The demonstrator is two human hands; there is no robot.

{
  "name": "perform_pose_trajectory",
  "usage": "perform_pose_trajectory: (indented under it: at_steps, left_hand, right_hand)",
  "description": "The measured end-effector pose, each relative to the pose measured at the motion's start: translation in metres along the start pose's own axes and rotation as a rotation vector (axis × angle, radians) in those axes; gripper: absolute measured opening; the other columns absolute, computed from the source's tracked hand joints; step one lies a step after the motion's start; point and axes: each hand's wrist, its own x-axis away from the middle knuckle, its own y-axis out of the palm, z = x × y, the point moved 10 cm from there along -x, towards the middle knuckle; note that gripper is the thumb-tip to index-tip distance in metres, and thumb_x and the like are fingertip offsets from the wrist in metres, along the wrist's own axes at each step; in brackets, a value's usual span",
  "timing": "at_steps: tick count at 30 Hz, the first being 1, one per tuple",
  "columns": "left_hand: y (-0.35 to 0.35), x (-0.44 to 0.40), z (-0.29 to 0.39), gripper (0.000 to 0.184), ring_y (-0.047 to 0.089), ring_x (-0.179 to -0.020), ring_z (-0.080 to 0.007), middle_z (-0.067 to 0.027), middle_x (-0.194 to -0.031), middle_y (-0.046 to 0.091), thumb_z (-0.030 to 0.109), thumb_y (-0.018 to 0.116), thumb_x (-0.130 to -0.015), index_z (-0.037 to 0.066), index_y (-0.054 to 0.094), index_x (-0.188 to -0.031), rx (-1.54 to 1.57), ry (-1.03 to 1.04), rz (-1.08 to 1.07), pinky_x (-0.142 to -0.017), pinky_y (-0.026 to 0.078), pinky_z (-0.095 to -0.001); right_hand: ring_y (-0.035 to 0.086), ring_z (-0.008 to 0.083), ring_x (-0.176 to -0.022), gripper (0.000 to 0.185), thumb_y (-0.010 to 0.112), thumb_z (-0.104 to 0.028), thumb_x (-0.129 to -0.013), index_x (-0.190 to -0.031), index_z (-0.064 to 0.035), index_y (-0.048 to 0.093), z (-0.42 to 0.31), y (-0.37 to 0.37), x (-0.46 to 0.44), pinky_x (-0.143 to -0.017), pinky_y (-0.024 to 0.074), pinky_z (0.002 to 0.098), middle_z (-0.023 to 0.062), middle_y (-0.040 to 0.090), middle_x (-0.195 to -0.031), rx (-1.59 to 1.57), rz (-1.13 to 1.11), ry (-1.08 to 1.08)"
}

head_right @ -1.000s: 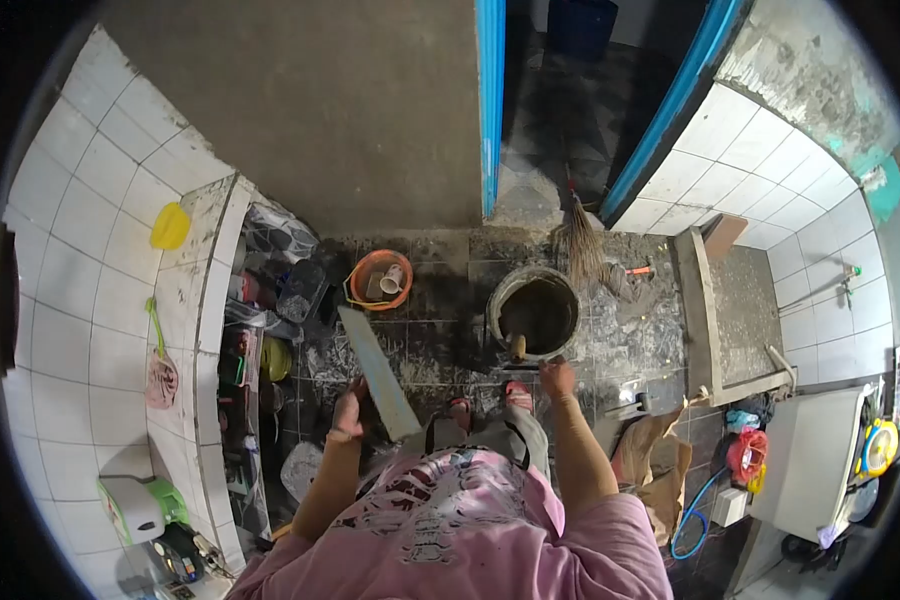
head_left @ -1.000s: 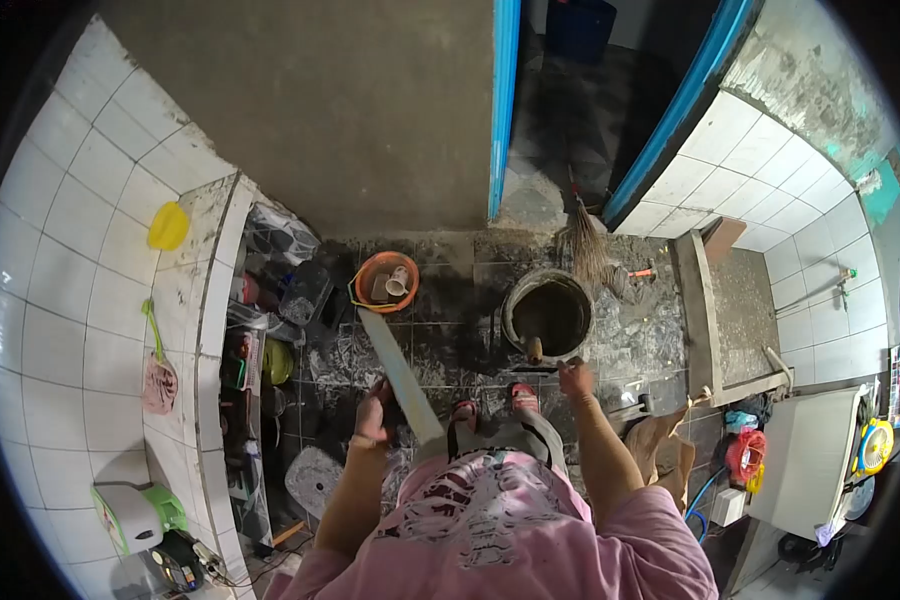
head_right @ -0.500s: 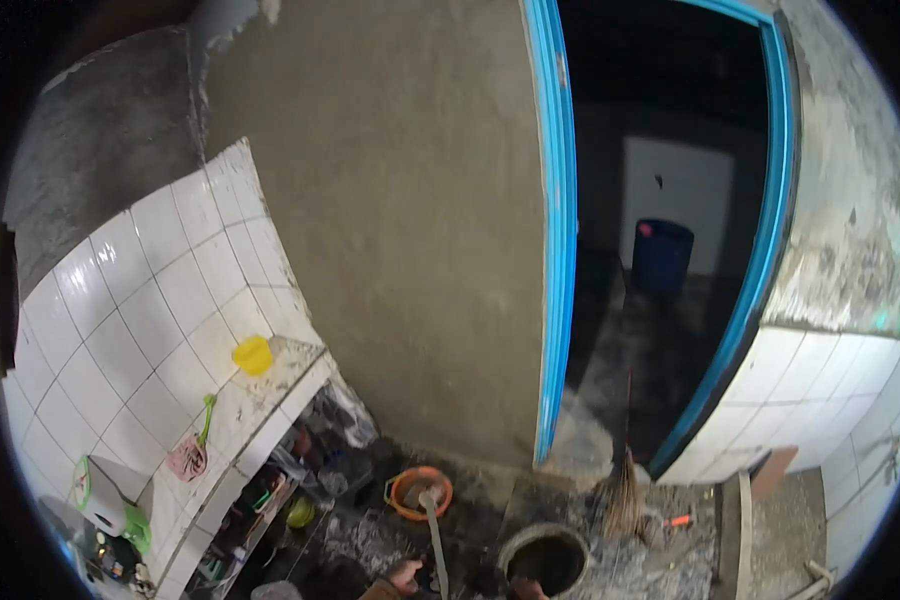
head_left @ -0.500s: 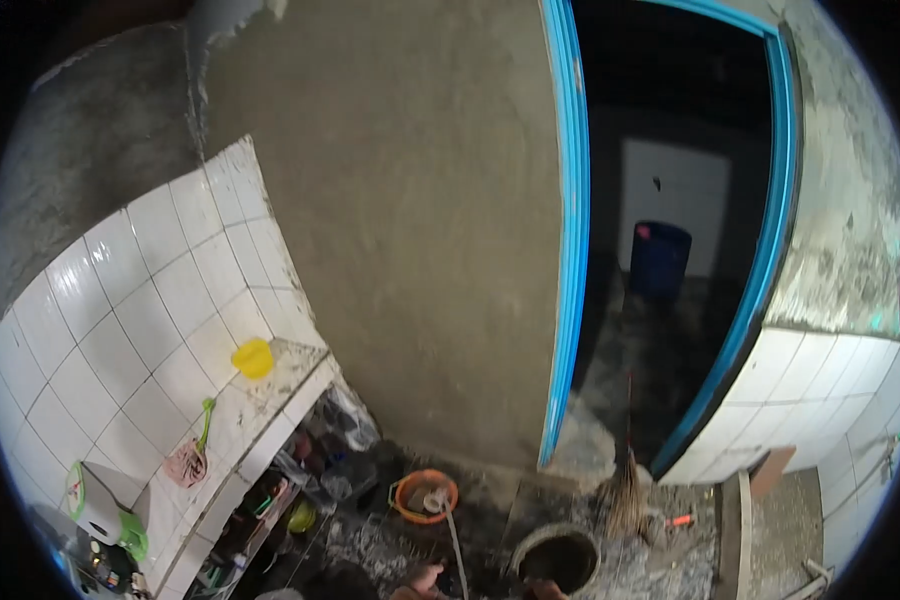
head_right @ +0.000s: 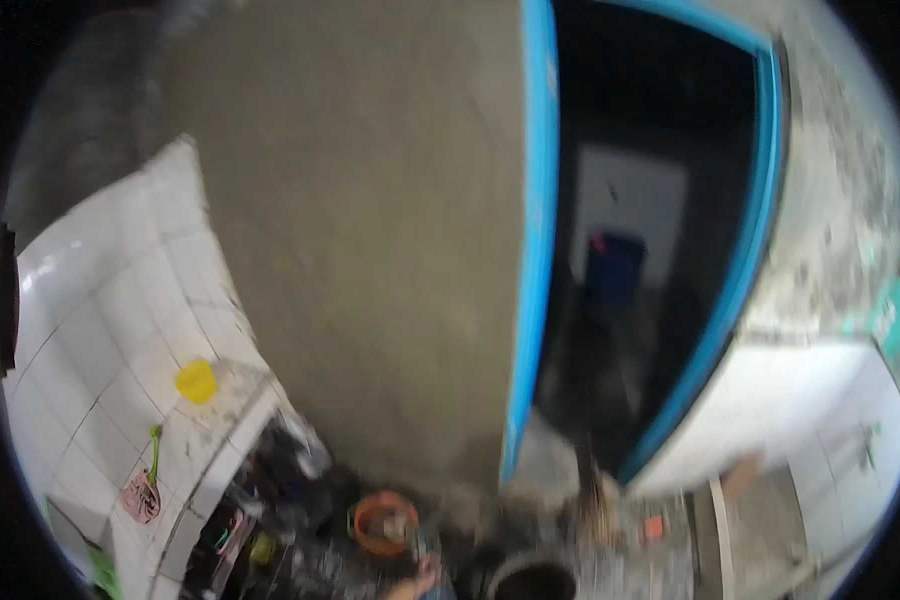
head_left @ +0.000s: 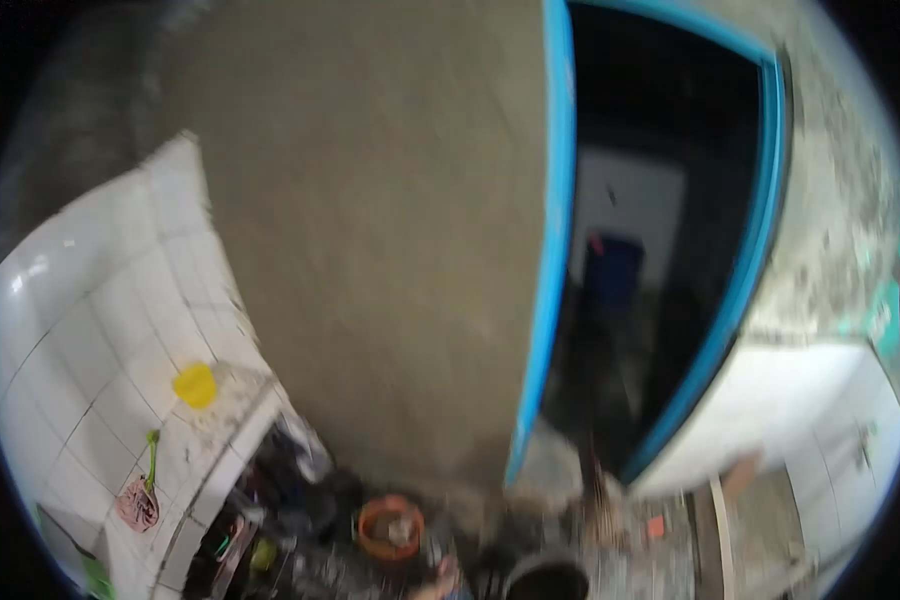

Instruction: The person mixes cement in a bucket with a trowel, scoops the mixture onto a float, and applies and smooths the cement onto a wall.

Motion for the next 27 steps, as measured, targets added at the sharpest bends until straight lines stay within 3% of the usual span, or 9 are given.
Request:
perform_pose_trajectory:
  at_steps: [4, 5, 8, 11, 13, 16, 19, 22, 27]
  left_hand:
    - [0.012, -0.026, -0.072, 0.043, 0.062, -0.103, -0.0345, -0.0216, -0.110, 0.063, 0.040, 0.042, -0.092, 0.006, 0.060, -0.111, -0.209, 0.024, -0.008, -0.081, 0.050, -0.0453]
    - [0.024, -0.050, -0.092, 0.037, 0.064, -0.094, -0.0365, -0.0212, -0.100, 0.066, 0.036, 0.049, -0.087, 0.004, 0.066, -0.096, -0.305, 0.036, -0.050, -0.078, 0.051, -0.0448]
    - [0.039, -0.005, 0.013, 0.044, 0.065, -0.077, -0.0356, -0.0189, -0.078, 0.066, 0.046, 0.059, -0.082, 0.004, 0.068, -0.075, -0.499, 0.209, 0.027, -0.072, 0.050, -0.0441]
    - [0.082, -0.022, -0.013, 0.055, 0.063, -0.073, -0.0356, -0.0180, -0.072, 0.064, 0.054, 0.057, -0.083, 0.001, 0.066, -0.073, -0.422, 0.109, -0.025, -0.070, 0.050, -0.0437]
    - [0.114, -0.010, 0.002, 0.064, 0.062, -0.089, -0.0408, -0.0221, -0.093, 0.066, 0.063, 0.052, -0.082, 0.002, 0.068, -0.092, -0.593, 0.078, -0.328, -0.080, 0.049, -0.0449]
    - [0.132, -0.005, 0.009, 0.070, 0.057, -0.104, -0.0432, -0.0273, -0.104, 0.063, 0.065, 0.051, -0.081, 0.000, 0.068, -0.100, -0.647, 0.176, -0.235, -0.092, 0.045, -0.0461]
    - [0.146, -0.014, -0.006, 0.071, 0.047, -0.122, -0.0387, -0.0256, -0.131, 0.051, 0.060, 0.058, -0.081, 0.000, 0.060, -0.120, -0.648, 0.116, -0.271, -0.104, 0.037, -0.0421]
    - [0.165, 0.002, -0.009, 0.070, 0.044, -0.124, -0.0392, -0.0262, -0.133, 0.047, 0.060, 0.059, -0.079, 0.002, 0.062, -0.118, -0.355, 0.047, -0.390, -0.105, 0.035, -0.0435]
    - [0.206, 0.049, 0.046, 0.059, 0.048, -0.113, -0.0391, -0.0249, -0.118, 0.050, 0.050, 0.069, -0.077, -0.001, 0.064, -0.106, -0.543, 0.346, -0.328, -0.096, 0.040, -0.0447]
  right_hand:
    - [0.065, 0.0341, -0.081, 0.022, 0.054, -0.028, -0.081, -0.091, -0.0112, 0.065, 0.039, 0.040, 0.057, -0.068, 0.0524, 0.0462, 0.0117, 0.067, -0.086, 0.078, 0.006, 0.126]
    - [0.066, 0.0343, -0.079, 0.022, 0.054, -0.027, -0.080, -0.089, -0.0112, 0.066, 0.046, 0.042, 0.063, -0.067, 0.0529, 0.0462, 0.0117, 0.068, -0.084, 0.087, 0.005, 0.168]
    - [0.064, 0.0415, -0.075, 0.023, 0.051, -0.016, -0.077, -0.097, -0.0088, 0.061, 0.026, 0.009, 0.077, -0.066, 0.0524, 0.0495, 0.0219, 0.065, -0.080, -0.032, 0.109, 0.115]
    - [0.064, 0.0386, -0.077, 0.020, 0.056, -0.017, -0.076, -0.095, -0.0126, 0.061, 0.026, -0.013, 0.081, -0.066, 0.0509, 0.0500, 0.0195, 0.065, -0.082, -0.114, 0.099, 0.347]
    - [0.062, 0.0409, -0.076, 0.022, 0.054, -0.017, -0.079, -0.100, -0.0096, 0.055, 0.022, -0.010, 0.077, -0.064, 0.0495, 0.0508, 0.0214, 0.063, -0.088, -0.102, 0.149, 0.328]
    - [0.062, 0.0418, -0.076, 0.037, 0.052, -0.017, -0.081, -0.117, -0.0068, 0.048, 0.033, 0.011, 0.063, -0.066, 0.0516, 0.0484, 0.0234, 0.060, -0.094, -0.036, 0.130, 0.372]
    - [0.064, 0.0421, -0.077, 0.031, 0.049, -0.019, -0.085, -0.113, -0.0083, 0.047, 0.050, 0.025, 0.046, -0.068, 0.0527, 0.0491, 0.0212, 0.061, -0.093, 0.093, 0.110, 0.383]
    - [0.065, 0.0394, -0.088, 0.040, 0.043, -0.021, -0.089, -0.125, -0.0027, 0.048, 0.073, 0.051, 0.042, -0.072, 0.0527, 0.0481, 0.0245, 0.064, -0.095, -0.003, -0.085, 0.396]
    - [0.065, 0.0403, -0.082, 0.038, 0.044, -0.020, -0.087, -0.120, -0.0013, 0.050, 0.084, 0.032, 0.052, -0.067, 0.0534, 0.0462, 0.0241, 0.065, -0.089, 0.012, -0.156, 0.200]
